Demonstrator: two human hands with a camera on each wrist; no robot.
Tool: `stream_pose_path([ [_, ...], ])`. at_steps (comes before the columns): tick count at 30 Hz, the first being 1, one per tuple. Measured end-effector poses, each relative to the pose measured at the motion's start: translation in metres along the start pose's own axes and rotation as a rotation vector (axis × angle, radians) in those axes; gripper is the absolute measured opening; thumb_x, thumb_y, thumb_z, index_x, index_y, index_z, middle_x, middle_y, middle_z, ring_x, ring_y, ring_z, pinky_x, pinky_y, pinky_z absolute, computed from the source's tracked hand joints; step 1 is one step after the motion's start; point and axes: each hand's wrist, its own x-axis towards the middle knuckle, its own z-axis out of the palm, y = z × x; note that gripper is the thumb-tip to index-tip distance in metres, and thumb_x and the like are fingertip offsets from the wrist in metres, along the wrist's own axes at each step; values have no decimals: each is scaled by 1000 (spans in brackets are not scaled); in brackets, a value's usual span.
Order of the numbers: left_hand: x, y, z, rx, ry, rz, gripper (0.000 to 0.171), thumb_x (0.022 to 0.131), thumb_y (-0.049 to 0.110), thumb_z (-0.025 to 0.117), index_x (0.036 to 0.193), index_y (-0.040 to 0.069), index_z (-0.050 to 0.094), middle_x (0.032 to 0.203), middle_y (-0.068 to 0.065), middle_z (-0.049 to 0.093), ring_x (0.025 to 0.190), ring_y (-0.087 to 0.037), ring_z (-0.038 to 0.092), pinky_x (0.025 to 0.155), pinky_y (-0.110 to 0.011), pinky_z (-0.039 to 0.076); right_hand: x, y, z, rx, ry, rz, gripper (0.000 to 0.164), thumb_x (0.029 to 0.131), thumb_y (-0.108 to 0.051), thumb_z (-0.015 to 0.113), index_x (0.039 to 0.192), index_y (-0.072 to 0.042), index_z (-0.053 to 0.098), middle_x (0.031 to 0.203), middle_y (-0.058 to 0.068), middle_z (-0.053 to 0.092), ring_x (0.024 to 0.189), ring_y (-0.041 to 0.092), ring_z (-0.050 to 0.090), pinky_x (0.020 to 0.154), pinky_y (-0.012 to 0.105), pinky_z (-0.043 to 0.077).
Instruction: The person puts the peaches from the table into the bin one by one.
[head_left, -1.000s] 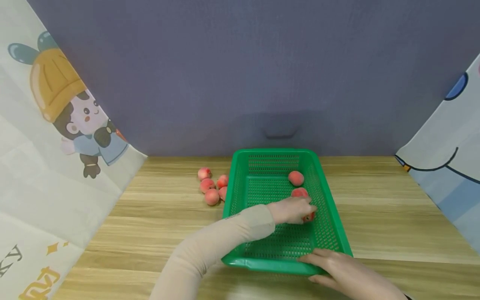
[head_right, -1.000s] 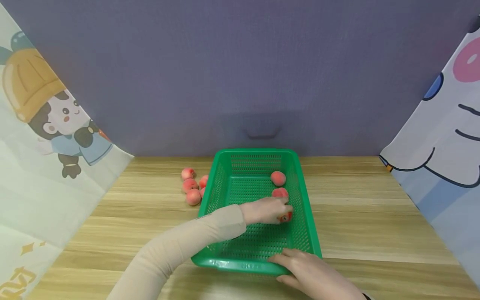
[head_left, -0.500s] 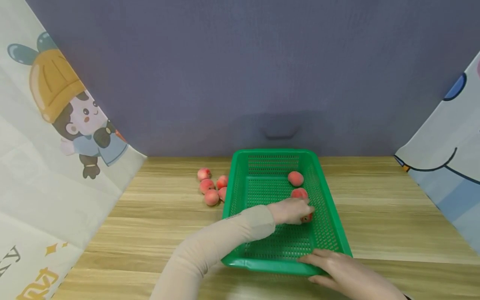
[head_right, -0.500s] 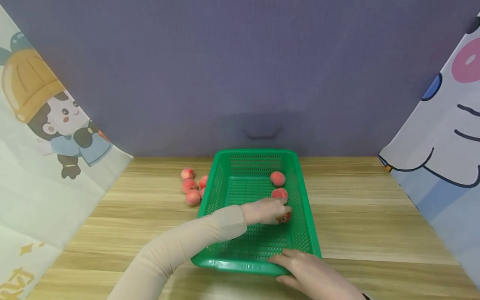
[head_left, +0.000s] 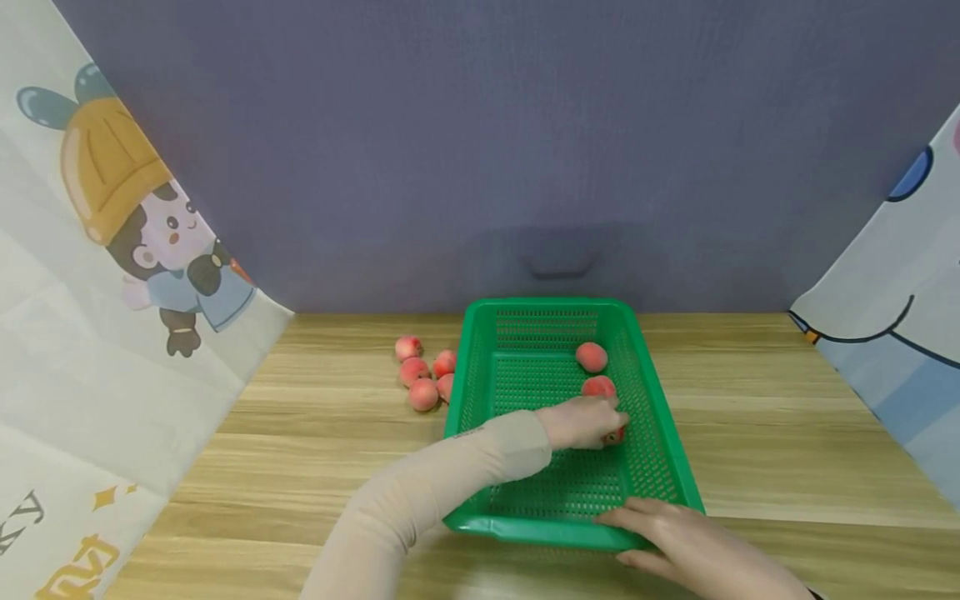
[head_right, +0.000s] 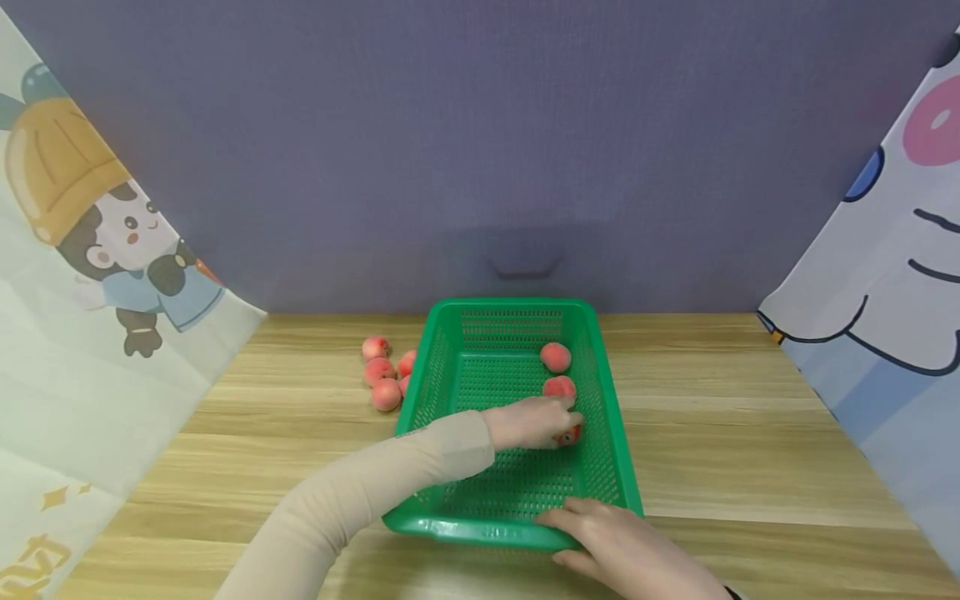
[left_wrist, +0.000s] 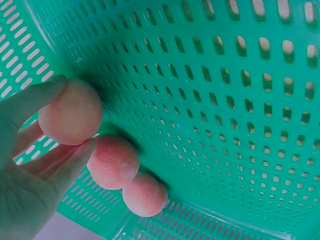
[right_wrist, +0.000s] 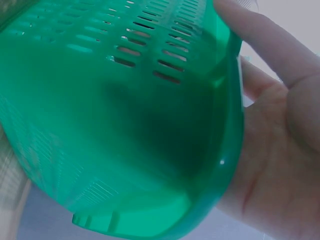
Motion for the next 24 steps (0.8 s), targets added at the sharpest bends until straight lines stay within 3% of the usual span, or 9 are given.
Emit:
stream_pose_path([
  [10,0,0,0,7,5,2,38,80,23,65,116,17,55,107,1,53,90,-7,54,70,-12,43,1,0,0,-3,-1,1,38,83,-41,55,115,-23,57,112,9,58,99,31,55,73,42,48],
  [18,-2,0,-2,-2,-4,0,45,78,26,67,120,17,53,113,-1,52,97,-8,53,77,-12,42,0,1,1,-10,8,-8,38,83,-41,55,115,-23,57,112,10,58,99,32,56,72,42,48],
  [24,-3,-2,-4,-29,3,10,45,77,28,67,118,16,54,107,1,53,92,-6,52,73,-12,42,1,1,1,-10,7,-6,38,83,-42,55,115,-23,57,112,9,58,98,31,56,72,42,48],
])
